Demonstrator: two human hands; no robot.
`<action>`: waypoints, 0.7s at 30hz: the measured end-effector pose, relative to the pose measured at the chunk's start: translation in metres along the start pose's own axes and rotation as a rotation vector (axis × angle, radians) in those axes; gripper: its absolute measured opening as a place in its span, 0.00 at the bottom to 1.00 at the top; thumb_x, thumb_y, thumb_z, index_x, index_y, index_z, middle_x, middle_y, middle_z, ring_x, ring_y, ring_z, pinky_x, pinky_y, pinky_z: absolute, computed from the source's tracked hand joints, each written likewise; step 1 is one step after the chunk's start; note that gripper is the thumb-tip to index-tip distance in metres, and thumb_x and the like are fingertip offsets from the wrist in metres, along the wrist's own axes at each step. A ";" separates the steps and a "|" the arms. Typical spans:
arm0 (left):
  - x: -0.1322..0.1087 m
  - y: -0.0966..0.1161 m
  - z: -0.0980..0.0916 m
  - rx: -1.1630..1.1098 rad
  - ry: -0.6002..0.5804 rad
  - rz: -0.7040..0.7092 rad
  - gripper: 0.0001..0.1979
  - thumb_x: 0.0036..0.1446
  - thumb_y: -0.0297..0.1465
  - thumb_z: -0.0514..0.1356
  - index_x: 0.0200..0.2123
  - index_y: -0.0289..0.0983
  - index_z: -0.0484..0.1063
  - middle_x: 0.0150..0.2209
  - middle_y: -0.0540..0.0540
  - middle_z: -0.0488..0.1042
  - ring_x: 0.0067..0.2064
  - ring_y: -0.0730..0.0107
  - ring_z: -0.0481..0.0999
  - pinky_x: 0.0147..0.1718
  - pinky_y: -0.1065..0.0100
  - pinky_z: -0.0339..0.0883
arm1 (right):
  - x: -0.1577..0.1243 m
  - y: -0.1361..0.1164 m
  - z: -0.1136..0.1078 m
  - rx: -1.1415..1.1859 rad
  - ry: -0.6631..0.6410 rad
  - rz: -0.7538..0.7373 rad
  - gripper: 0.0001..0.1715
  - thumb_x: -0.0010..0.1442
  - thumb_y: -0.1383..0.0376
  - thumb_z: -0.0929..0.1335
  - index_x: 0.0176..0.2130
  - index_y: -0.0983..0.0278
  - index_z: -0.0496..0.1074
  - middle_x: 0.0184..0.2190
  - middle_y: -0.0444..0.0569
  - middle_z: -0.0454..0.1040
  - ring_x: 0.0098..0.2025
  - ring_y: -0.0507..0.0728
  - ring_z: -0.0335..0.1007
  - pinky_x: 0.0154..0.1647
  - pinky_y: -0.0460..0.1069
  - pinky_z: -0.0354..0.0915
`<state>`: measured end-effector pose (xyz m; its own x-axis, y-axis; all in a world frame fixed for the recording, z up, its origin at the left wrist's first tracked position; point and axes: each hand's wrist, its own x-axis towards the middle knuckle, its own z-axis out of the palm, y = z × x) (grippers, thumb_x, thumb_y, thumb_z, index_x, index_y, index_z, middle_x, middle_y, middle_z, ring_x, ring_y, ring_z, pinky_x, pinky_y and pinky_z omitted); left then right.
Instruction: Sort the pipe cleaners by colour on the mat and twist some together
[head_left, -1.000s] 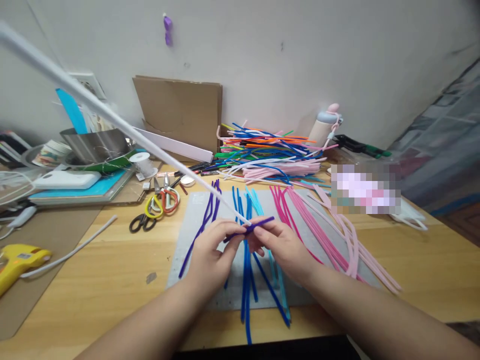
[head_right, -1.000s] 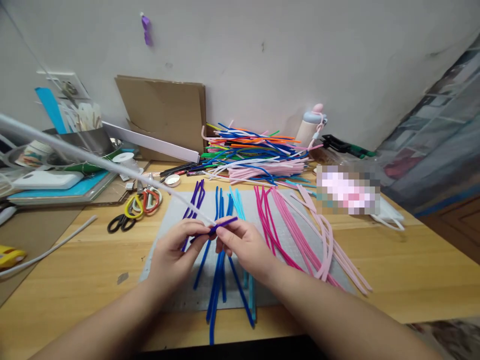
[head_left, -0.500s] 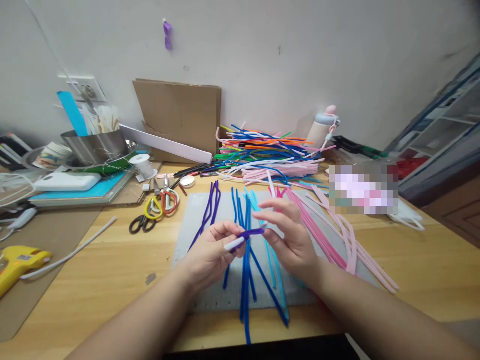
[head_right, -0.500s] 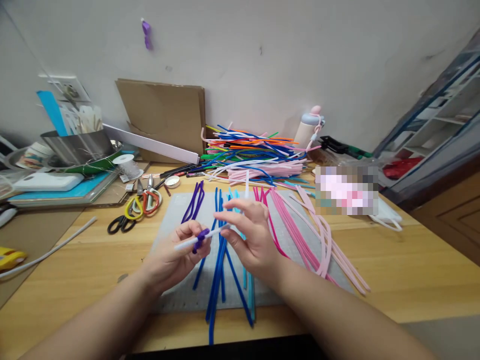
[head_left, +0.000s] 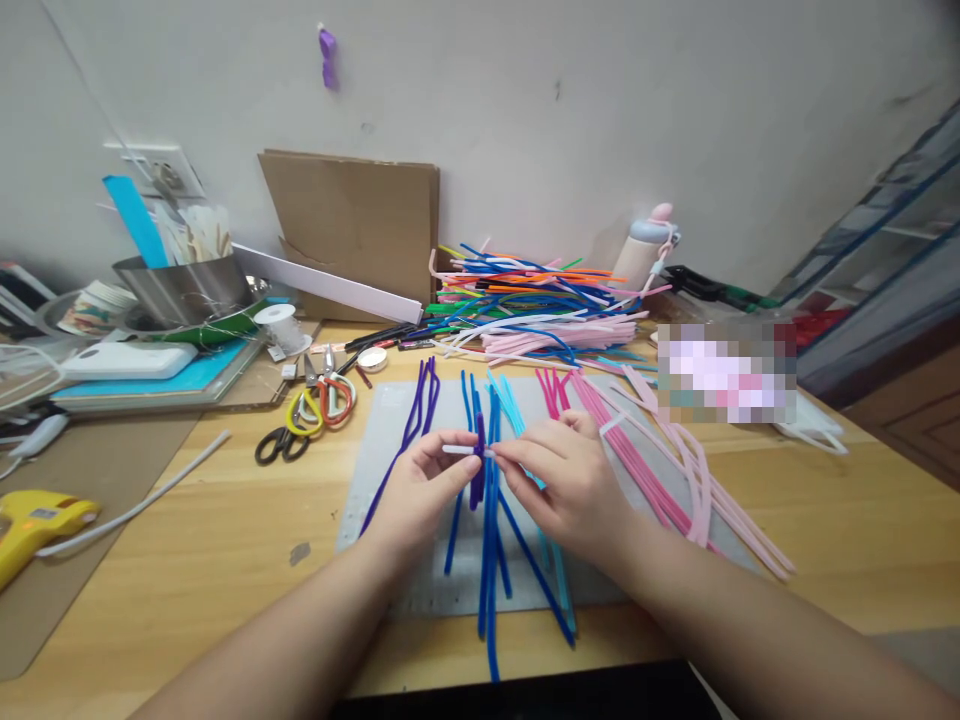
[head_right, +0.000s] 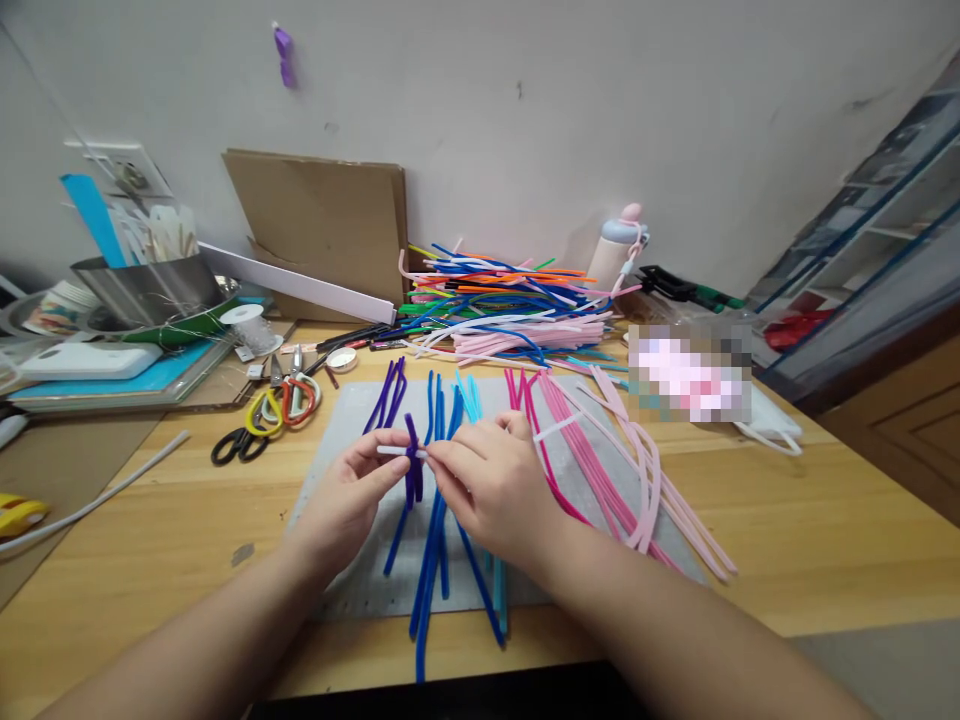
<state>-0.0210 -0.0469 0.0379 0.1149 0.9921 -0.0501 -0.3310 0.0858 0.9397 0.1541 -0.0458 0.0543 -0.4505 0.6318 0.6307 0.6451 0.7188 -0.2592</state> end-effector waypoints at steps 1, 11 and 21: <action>0.000 0.000 0.000 0.014 0.014 0.002 0.10 0.43 0.31 0.68 0.32 0.37 0.76 0.28 0.51 0.75 0.30 0.74 0.70 0.33 0.73 0.63 | 0.000 -0.001 0.000 0.005 -0.015 0.001 0.08 0.61 0.67 0.64 0.38 0.63 0.72 0.29 0.45 0.74 0.33 0.53 0.65 0.40 0.53 0.48; 0.002 0.001 0.000 0.065 0.033 -0.091 0.11 0.40 0.31 0.70 0.29 0.35 0.77 0.28 0.50 0.77 0.30 0.75 0.72 0.35 0.72 0.65 | 0.000 0.000 0.003 0.053 -0.045 0.019 0.08 0.62 0.67 0.63 0.36 0.63 0.72 0.29 0.45 0.74 0.32 0.52 0.66 0.38 0.52 0.48; 0.006 0.005 -0.010 -0.013 0.045 -0.116 0.09 0.42 0.32 0.69 0.29 0.35 0.76 0.26 0.51 0.75 0.28 0.78 0.71 0.31 0.74 0.65 | -0.007 -0.006 -0.004 0.166 0.200 -0.077 0.04 0.56 0.70 0.66 0.35 0.64 0.69 0.34 0.50 0.70 0.39 0.56 0.65 0.42 0.54 0.57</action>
<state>-0.0312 -0.0396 0.0391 0.1115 0.9785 -0.1734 -0.3303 0.2011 0.9222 0.1562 -0.0557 0.0541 -0.3527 0.5159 0.7807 0.4965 0.8103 -0.3112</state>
